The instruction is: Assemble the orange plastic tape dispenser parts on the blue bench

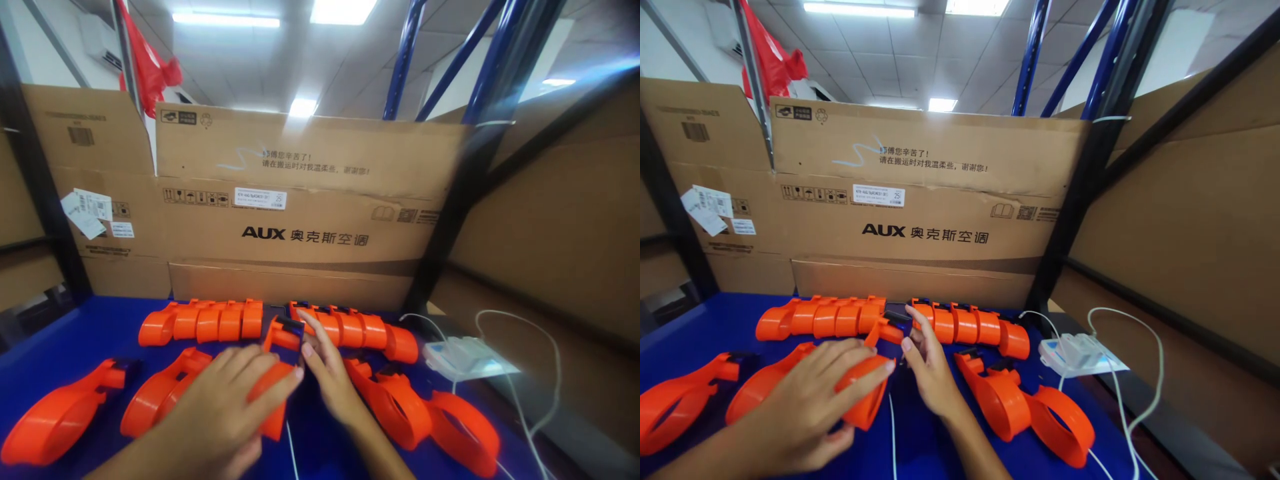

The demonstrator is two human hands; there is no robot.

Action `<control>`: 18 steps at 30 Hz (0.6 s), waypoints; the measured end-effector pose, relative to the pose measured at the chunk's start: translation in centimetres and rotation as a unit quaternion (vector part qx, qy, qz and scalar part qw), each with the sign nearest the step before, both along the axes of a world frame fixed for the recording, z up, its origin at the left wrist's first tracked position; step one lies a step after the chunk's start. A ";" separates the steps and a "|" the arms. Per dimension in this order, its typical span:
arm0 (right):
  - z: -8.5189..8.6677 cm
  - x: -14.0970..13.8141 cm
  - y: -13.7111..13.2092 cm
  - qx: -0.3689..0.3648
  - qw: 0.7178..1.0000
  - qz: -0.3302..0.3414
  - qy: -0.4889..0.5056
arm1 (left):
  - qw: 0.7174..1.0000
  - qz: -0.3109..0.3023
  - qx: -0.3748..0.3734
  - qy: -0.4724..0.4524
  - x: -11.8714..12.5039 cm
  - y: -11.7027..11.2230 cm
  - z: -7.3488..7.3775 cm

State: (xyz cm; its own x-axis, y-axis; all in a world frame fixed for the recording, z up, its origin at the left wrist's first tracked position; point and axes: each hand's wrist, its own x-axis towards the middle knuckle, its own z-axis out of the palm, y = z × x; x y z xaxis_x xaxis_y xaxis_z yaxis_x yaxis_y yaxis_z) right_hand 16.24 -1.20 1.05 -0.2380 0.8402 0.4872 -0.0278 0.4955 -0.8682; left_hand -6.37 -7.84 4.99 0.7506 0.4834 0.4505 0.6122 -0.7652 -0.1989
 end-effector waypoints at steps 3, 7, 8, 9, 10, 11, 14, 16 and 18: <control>0.3 -0.1 0.3 -0.027 0.999 -0.028 0.034 | 0.999 -0.032 -0.001 -0.011 1.6 0.1 -1.2; 0.6 0.2 0.9 -0.006 0.993 -0.104 0.047 | 0.985 -0.005 0.061 -0.160 1.8 0.2 -3.5; 0.7 0.4 1.0 0.001 0.991 -0.126 0.051 | 0.975 0.017 0.066 -0.211 1.6 0.2 -4.4; 0.7 0.7 1.2 0.009 0.987 -0.149 0.057 | 0.966 0.040 0.048 -0.252 1.5 0.1 -5.3; 0.8 0.9 1.3 0.015 0.984 -0.168 0.060 | 0.957 0.056 0.011 -0.283 1.3 0.0 -6.2; 0.8 1.1 1.4 0.017 0.981 -0.183 0.062 | 0.951 0.068 -0.043 -0.300 1.0 -0.2 -7.2; 0.9 1.4 1.3 0.014 0.977 -0.203 0.066 | 0.932 0.060 -0.170 -0.313 0.2 -0.9 -10.4; 1.0 1.4 1.1 0.011 0.977 -0.203 0.066 | 0.919 0.091 -0.207 -0.322 -0.2 -1.4 -12.5; 1.0 1.3 0.8 0.013 0.978 -0.199 0.065 | 0.921 0.112 -0.217 -0.303 -0.4 -1.8 -14.3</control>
State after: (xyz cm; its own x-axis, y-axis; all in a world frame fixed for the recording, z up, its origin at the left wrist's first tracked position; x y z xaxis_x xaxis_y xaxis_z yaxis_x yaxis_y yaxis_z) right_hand 17.49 -0.38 2.04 0.1711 0.8403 0.5144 0.0621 0.5119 -0.8568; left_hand -6.74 -9.65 -9.26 0.2851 0.8292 0.4808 0.6627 -0.5329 0.5262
